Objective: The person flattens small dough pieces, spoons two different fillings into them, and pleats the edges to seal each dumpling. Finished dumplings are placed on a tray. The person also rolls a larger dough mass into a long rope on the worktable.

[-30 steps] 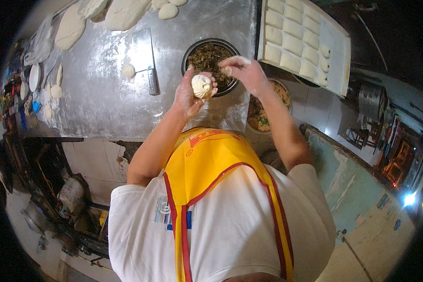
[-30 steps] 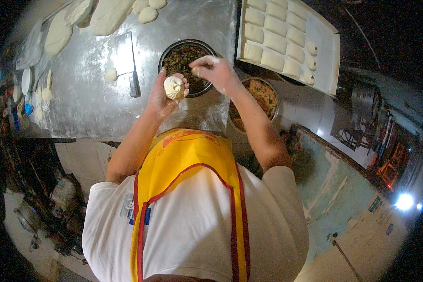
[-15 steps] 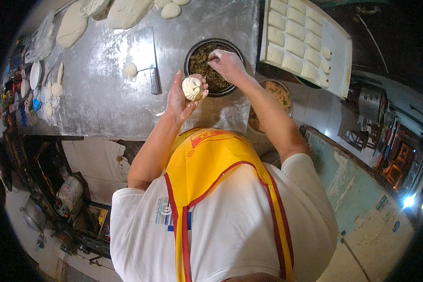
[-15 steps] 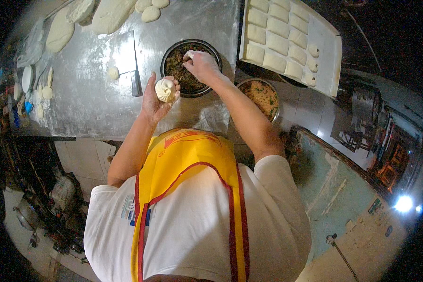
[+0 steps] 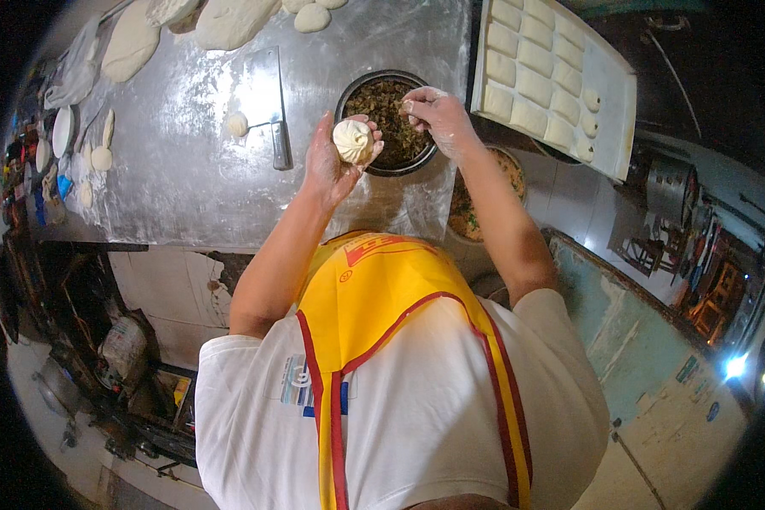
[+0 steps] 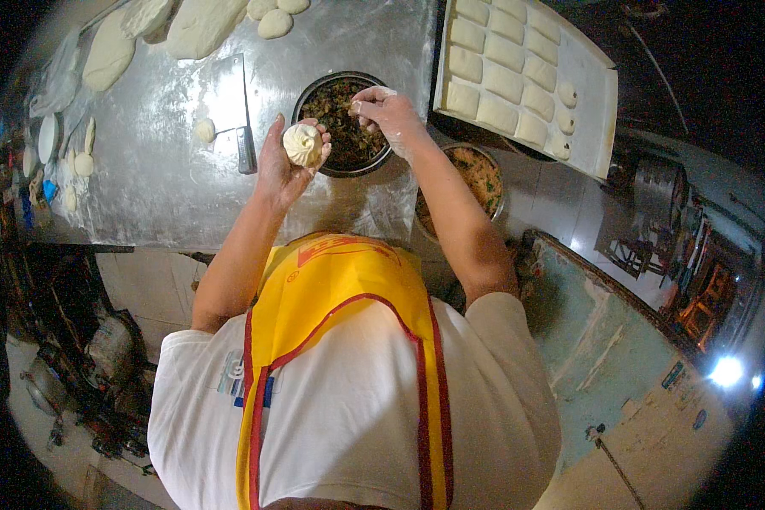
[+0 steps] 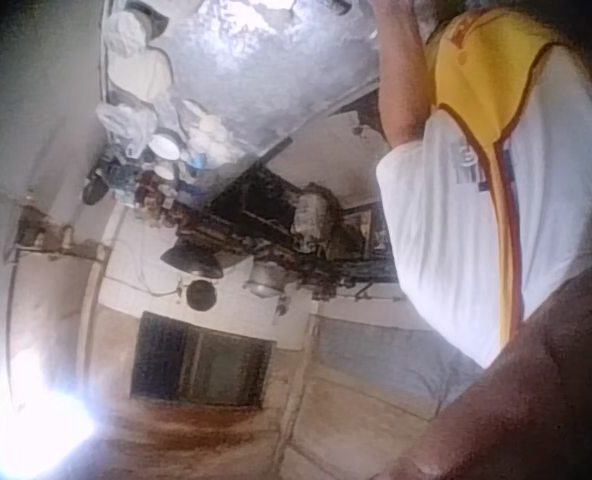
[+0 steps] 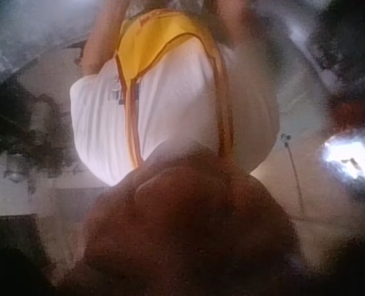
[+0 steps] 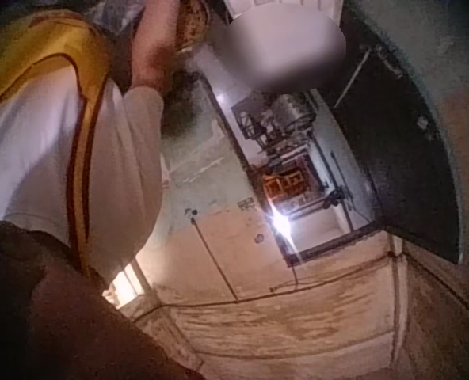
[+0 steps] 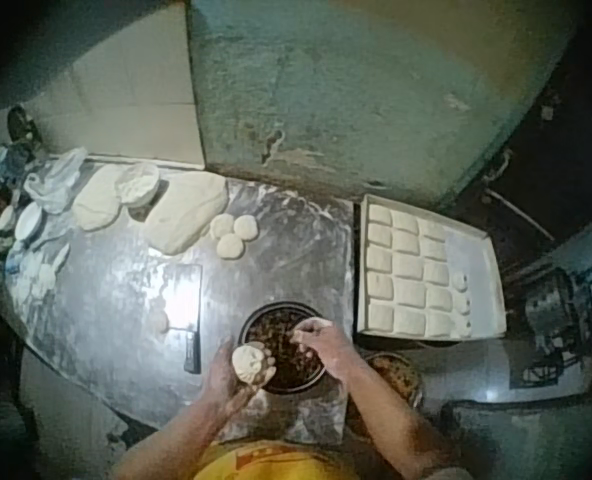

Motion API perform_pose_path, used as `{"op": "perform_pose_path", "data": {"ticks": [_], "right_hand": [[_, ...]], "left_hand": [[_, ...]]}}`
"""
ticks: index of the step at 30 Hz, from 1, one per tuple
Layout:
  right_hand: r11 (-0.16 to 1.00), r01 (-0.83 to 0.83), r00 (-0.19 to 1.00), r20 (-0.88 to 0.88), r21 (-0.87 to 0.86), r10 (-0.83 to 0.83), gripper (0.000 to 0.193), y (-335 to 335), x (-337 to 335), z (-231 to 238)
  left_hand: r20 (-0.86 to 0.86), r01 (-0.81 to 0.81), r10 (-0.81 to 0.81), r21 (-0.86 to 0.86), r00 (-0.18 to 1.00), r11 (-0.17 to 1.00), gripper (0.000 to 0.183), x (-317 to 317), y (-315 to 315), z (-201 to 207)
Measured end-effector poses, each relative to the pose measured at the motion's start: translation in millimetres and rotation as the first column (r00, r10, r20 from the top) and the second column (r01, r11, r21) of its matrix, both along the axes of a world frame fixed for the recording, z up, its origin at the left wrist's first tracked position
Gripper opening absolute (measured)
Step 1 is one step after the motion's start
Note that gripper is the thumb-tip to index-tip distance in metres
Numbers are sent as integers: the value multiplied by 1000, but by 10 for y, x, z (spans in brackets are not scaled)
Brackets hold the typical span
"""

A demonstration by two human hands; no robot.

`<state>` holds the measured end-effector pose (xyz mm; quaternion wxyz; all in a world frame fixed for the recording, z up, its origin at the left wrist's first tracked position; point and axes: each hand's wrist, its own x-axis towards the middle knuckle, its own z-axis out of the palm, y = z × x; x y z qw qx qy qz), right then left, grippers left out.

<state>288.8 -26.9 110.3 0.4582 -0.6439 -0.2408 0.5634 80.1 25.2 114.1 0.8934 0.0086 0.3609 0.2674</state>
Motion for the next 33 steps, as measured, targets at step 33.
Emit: {"op": "perform_pose_path", "data": {"ticks": [33], "right_hand": [[894, -394, 588, 806, 213, 67, 13, -119, -410, 595]], "left_hand": [[-72, 32, -24, 121, 997, 992, 49, 314, 58, 122]]}}
